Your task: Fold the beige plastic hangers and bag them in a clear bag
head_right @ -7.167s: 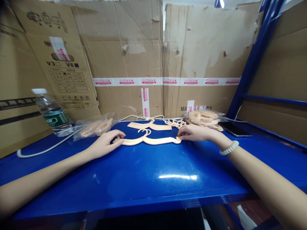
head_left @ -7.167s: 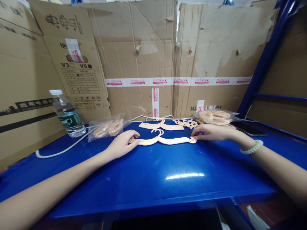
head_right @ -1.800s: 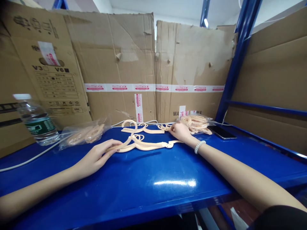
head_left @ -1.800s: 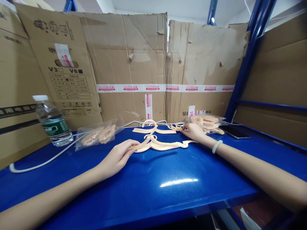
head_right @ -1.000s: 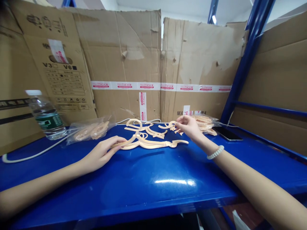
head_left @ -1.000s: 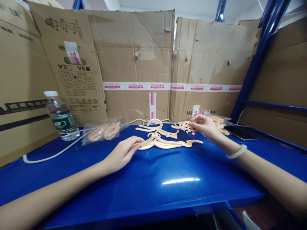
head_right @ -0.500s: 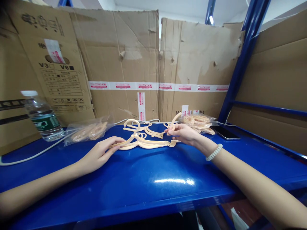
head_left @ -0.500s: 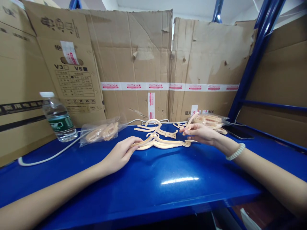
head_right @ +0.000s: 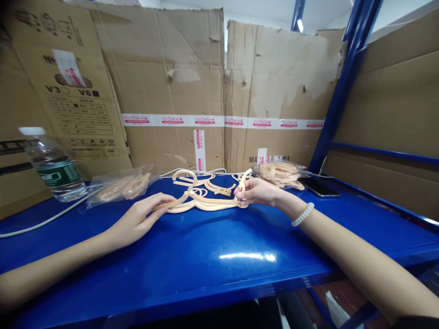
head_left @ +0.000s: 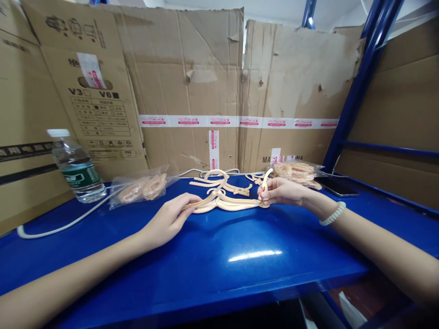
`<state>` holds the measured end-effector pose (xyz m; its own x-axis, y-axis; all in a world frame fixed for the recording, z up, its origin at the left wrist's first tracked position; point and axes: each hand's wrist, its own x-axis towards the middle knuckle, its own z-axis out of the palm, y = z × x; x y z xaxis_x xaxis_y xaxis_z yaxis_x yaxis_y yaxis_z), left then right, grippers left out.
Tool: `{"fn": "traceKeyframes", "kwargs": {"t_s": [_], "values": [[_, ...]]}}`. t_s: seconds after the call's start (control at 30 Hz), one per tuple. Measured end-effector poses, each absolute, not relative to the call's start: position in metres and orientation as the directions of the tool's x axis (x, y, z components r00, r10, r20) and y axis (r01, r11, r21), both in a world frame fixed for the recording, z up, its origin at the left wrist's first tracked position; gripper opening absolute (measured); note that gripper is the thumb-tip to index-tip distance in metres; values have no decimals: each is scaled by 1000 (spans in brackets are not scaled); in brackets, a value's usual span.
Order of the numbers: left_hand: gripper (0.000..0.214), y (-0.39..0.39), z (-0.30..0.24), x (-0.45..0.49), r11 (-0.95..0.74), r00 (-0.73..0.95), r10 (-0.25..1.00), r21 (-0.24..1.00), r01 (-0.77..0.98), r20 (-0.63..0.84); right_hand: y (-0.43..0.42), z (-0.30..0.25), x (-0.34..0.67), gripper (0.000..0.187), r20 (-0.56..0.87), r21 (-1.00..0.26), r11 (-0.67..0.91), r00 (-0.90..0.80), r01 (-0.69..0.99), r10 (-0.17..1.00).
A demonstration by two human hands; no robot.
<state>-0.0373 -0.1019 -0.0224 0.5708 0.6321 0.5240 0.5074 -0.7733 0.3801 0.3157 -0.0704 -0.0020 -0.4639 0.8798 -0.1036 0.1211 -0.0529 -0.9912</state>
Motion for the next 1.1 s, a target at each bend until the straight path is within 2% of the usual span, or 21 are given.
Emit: {"fn": "traceKeyframes", "kwargs": {"t_s": [0.17,0.33,0.67,0.73,0.87,1.1], "values": [[21,-103,-22,-37,-782,579,620,363,506,529,-73,-1,315,28,-154,-988,-114,-519,109,841],[21,-101,-23,-37,-792,588,607,344,504,535,-73,-3,312,31,-180,-984,-161,-552,83,814],[22,-103,-24,-38,-797,606,600,326,508,523,-74,-7,305,26,-187,-982,-168,-482,82,856],[22,-104,-24,-38,-797,605,600,327,508,523,-75,-9,301,26,-156,-987,-123,-417,104,895],[21,-104,-24,-38,-794,597,605,340,505,526,-77,-14,291,27,16,-992,46,-236,121,972],[23,-107,-21,-35,-754,558,655,392,528,509,-82,-16,284,34,156,-976,181,-193,118,969]]}}
